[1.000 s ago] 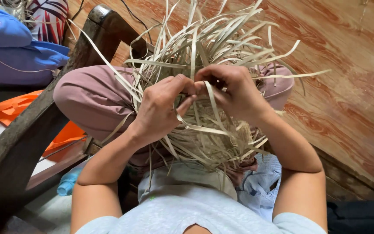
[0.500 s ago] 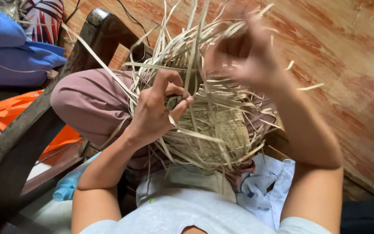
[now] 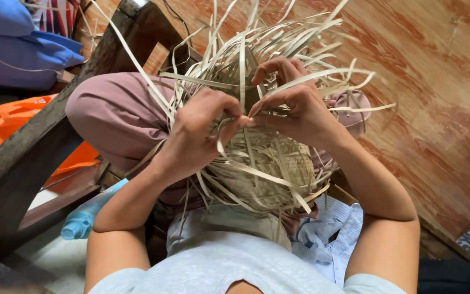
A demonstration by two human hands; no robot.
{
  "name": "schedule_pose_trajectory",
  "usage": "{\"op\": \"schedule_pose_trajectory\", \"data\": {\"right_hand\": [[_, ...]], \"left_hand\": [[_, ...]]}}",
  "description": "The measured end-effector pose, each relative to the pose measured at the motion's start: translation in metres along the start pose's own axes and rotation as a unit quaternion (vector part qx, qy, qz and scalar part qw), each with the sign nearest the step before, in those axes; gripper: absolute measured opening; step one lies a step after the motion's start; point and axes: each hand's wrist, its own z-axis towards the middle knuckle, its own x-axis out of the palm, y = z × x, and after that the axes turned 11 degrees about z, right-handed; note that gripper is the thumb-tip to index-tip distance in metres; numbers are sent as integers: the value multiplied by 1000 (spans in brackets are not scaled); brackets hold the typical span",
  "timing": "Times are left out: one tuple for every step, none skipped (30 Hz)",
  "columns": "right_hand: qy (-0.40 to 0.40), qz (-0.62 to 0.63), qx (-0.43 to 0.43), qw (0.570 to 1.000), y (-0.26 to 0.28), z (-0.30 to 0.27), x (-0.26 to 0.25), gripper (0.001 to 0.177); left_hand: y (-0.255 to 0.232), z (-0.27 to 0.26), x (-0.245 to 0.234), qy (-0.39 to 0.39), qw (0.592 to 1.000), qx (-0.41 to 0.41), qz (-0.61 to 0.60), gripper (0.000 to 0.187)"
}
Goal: Weaving a hat by hand using dried plant fibers
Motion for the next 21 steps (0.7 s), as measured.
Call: {"op": "schedule_pose_trajectory", "data": {"right_hand": [[4, 9, 1, 1000, -1, 0, 0, 12], [8, 17, 2, 1000, -1, 1, -1, 12], [8, 17, 1, 1000, 0, 1, -2, 12], [11, 26, 14, 999, 2, 2, -3, 10], [14, 36, 27, 999, 3, 2, -4, 9], [14, 35, 26, 999, 2, 2, -4, 9], [10, 35, 29, 999, 2, 2, -4, 10], [6, 34, 33, 999, 1, 2, -5, 11], [5, 32, 31, 999, 1, 3, -5, 11], [8, 24, 26, 999, 2, 3, -4, 10], [11, 15, 22, 1000, 2, 4, -4, 10], [11, 14, 21, 1000, 4, 5, -5, 10], [20, 6, 19, 1000, 5, 5, -5, 10], [28, -3, 16, 999, 7, 6, -5, 10], [32, -5, 15, 999, 9, 7, -4, 10], [33, -10, 9, 999, 10, 8, -3, 10], [34, -16, 2, 999, 12, 8, -4, 10], [37, -19, 0, 999, 14, 7, -3, 10], [34, -25, 2, 999, 16, 7, -4, 10], [31, -32, 4, 999, 17, 7, -4, 11], [33, -35, 2, 999, 19, 6, -6, 11]], "left_hand": [[2, -1, -3, -39, 999, 18, 8, 10], [3, -2, -5, -77, 996, 36, 16, 8], [11, -11, -12, -78, 996, 37, 17, 8], [18, -21, -18, -120, 991, -53, -2, 8], [25, -30, -23, -159, 977, -142, -23, 21], [36, -32, -32, -159, 977, -142, -22, 21], [47, -33, -40, -215, 912, -205, -284, 15], [59, -35, -48, -254, 774, -253, -522, 22], [58, -39, -48, -253, 774, -251, -523, 22], [57, -44, -48, -347, 747, -254, -507, 6], [56, -49, -49, -437, 712, -254, -487, 28], [42, -42, -44, -437, 712, -252, -488, 28], [28, -36, -38, -404, 853, -120, -309, 20], [13, -31, -33, -354, 929, 21, -106, 29], [9, -27, -28, -357, 928, 21, -106, 29], [4, -24, -23, -278, 959, 50, 11, 14], [-1, -19, -18, -190, 971, 73, 124, 19], [1, -15, -12, -195, 970, 73, 124, 19], [5, -9, -6, -156, 959, 76, 222, 29], [8, -3, 0, -116, 938, 77, 319, 44], [12, 1, 1, -120, 937, 78, 318, 44]]}}
